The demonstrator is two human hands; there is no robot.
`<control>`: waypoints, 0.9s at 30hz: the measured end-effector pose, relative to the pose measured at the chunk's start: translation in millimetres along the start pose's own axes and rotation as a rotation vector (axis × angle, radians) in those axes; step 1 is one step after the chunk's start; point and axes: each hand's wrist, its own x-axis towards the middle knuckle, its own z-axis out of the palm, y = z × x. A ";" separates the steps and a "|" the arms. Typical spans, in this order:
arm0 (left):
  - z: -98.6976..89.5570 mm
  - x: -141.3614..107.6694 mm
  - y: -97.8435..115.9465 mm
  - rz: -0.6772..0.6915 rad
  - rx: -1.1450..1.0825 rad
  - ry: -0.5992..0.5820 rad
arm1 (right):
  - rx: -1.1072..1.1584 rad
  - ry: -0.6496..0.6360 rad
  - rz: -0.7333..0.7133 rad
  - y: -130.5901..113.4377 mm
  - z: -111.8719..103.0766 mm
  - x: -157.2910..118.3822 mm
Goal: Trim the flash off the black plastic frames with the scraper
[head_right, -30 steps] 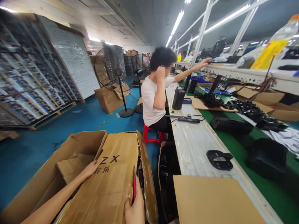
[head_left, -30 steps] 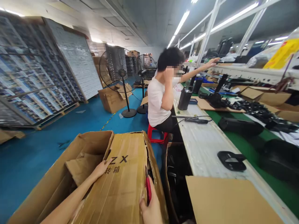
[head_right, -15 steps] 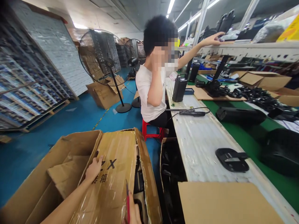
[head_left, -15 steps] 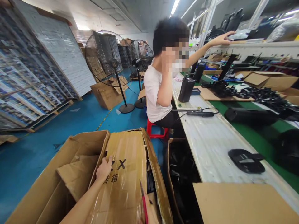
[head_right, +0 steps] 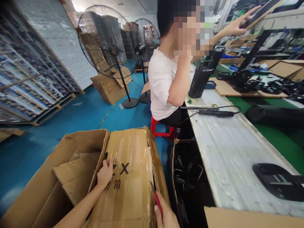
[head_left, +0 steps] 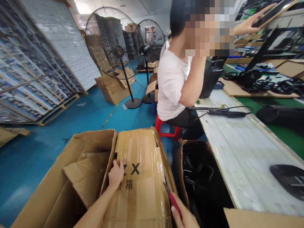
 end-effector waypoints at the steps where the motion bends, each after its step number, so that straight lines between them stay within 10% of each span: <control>1: 0.2 -0.6 0.6 -0.007 -0.007 -0.003 | -0.027 -0.037 0.003 -9.7 -9.7 14.0; 6: 0.9 -3.1 2.7 -0.024 -0.055 -0.003 | -0.178 0.066 -0.051 -90.3 -24.9 113.7; 13: 9.7 -4.9 2.8 -0.022 -0.103 -0.004 | -0.446 0.067 0.048 -139.7 24.6 244.1; 27: 24.5 -0.8 -1.5 -0.025 -0.207 0.039 | -0.850 0.087 0.173 -140.3 67.9 284.2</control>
